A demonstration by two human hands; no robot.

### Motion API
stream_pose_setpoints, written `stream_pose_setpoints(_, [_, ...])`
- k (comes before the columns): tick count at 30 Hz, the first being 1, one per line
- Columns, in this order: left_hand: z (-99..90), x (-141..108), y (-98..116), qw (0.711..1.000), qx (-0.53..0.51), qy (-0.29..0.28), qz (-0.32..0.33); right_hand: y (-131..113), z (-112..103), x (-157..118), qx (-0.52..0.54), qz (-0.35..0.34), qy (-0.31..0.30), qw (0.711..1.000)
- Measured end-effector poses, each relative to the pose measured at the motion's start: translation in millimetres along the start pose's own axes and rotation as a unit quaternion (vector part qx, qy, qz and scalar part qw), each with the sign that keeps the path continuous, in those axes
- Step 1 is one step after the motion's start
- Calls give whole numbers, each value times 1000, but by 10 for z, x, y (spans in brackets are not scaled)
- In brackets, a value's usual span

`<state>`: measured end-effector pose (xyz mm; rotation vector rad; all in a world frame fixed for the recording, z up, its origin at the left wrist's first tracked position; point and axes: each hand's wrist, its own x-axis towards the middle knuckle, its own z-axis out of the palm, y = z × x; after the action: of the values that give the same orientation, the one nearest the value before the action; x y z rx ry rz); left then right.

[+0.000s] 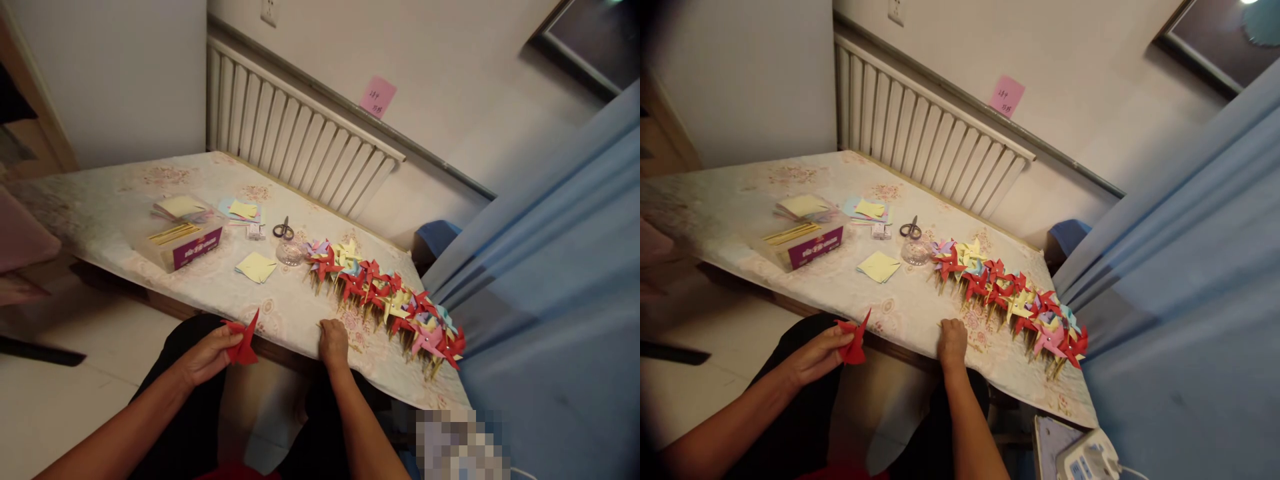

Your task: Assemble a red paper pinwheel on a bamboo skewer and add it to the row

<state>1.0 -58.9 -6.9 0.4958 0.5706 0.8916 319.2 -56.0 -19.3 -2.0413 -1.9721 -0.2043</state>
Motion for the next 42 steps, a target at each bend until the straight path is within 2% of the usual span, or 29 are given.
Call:
stream_pose_setpoints(8, [72,-6,-1,1000,5,-2,-6,234,9,-123,-52,9,22,998])
stream_pose_setpoints(17, [132,7,-19,1000,21,1,-10,504,-109,-283,-69,48,28,996])
stream_pose_setpoints(42, [87,78,-101,1000,15,-5,-5,480,20,-298,-85,52,49,994])
